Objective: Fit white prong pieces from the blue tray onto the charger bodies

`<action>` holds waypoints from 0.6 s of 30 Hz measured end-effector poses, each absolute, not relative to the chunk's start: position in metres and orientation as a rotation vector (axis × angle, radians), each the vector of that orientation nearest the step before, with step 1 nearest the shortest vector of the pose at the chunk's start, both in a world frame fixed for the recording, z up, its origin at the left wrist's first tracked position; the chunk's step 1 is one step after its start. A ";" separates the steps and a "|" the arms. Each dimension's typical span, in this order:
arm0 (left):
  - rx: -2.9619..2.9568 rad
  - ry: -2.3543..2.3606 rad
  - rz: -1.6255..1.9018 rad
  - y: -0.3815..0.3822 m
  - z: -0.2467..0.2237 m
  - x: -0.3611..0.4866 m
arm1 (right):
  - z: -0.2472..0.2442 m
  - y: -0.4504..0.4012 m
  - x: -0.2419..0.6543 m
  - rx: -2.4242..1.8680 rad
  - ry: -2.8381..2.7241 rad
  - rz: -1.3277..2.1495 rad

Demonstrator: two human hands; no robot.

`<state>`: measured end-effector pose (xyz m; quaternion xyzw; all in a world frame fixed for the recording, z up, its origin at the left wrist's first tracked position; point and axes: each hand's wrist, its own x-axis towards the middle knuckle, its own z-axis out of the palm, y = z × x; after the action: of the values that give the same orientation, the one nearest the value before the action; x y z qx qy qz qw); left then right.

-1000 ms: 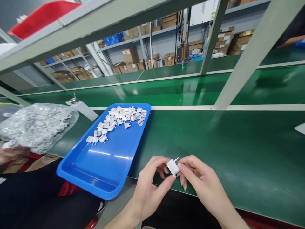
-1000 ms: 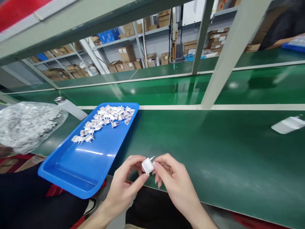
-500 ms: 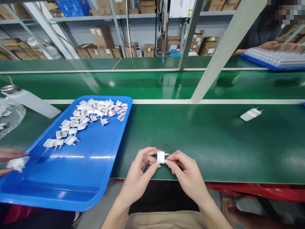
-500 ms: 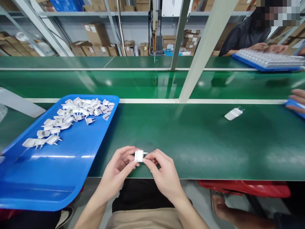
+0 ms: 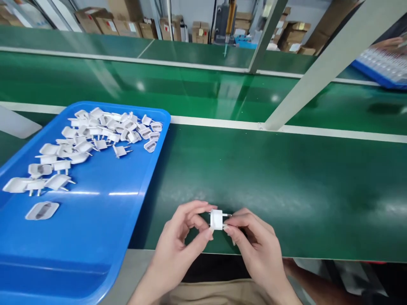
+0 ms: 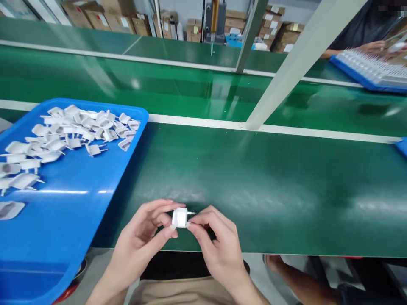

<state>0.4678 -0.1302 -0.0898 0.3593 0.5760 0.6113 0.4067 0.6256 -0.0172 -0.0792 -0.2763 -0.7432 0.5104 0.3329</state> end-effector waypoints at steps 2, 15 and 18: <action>0.884 1.456 1.542 -0.129 -0.088 0.467 | -0.077 -0.016 0.626 -0.734 -1.952 1.331; 1.186 1.374 1.347 -0.130 -0.082 0.452 | -0.075 -0.012 0.626 -0.721 -1.954 1.340; 1.131 1.443 1.318 -0.130 -0.083 0.455 | -0.076 -0.012 0.628 -0.724 -1.945 1.399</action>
<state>0.4553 -0.1301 -0.0832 0.4526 0.5777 0.5278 0.4275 0.6276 -0.0121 -0.0757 -0.2746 -0.7378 0.5306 0.3141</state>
